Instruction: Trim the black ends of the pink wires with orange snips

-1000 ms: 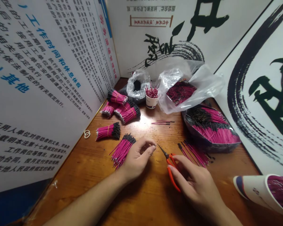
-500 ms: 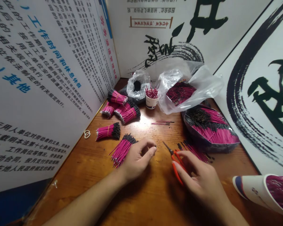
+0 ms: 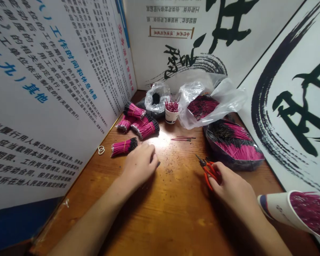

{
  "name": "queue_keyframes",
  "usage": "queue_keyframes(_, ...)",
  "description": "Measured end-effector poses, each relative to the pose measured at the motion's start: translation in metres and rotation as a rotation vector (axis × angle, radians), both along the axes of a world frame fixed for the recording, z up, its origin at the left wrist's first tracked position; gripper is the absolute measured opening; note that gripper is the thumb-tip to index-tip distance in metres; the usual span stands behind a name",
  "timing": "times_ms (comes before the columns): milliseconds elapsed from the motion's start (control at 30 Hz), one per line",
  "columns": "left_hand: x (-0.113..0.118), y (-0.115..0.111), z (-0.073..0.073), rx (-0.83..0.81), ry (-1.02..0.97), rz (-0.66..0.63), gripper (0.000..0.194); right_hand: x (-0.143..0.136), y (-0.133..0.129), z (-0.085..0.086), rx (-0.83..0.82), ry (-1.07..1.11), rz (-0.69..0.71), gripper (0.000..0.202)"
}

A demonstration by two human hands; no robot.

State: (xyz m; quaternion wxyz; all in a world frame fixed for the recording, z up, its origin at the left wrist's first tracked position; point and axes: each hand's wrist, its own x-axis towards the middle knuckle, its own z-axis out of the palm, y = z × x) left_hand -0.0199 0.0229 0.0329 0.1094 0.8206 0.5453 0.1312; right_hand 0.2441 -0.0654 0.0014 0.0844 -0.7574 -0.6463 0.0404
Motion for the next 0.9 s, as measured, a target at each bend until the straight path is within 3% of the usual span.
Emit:
queue_keyframes(167, -0.016, 0.006, 0.003, -0.012, 0.184, 0.071, 0.014, -0.002, 0.002, 0.001, -0.054, -0.040, -0.017, 0.012)
queue_keyframes(400, -0.017, 0.005, 0.002, -0.027, 0.152, 0.104, 0.014, -0.008, 0.005, 0.004, -0.107, -0.069, -0.028, 0.010)
queue_keyframes(500, -0.010, 0.002, 0.003, 0.023, 0.025, 0.067, 0.013, -0.008, 0.005, 0.006, -0.070, -0.050, -0.058, 0.011)
queue_keyframes(633, 0.005, -0.010, 0.000, 0.008, -0.216, -0.105, 0.013, -0.006, 0.005, 0.005, 0.020, 0.038, -0.083, 0.013)
queue_keyframes(767, 0.021, -0.027, -0.009, -0.159, -0.455, -0.258, 0.012, -0.011, 0.003, 0.001, 0.165, 0.276, -0.050, 0.015)
queue_keyframes(900, 0.038, -0.037, -0.023, -0.370, -0.777, -0.290, 0.010, -0.027, 0.000, -0.001, 0.239, 0.677, 0.098, 0.014)
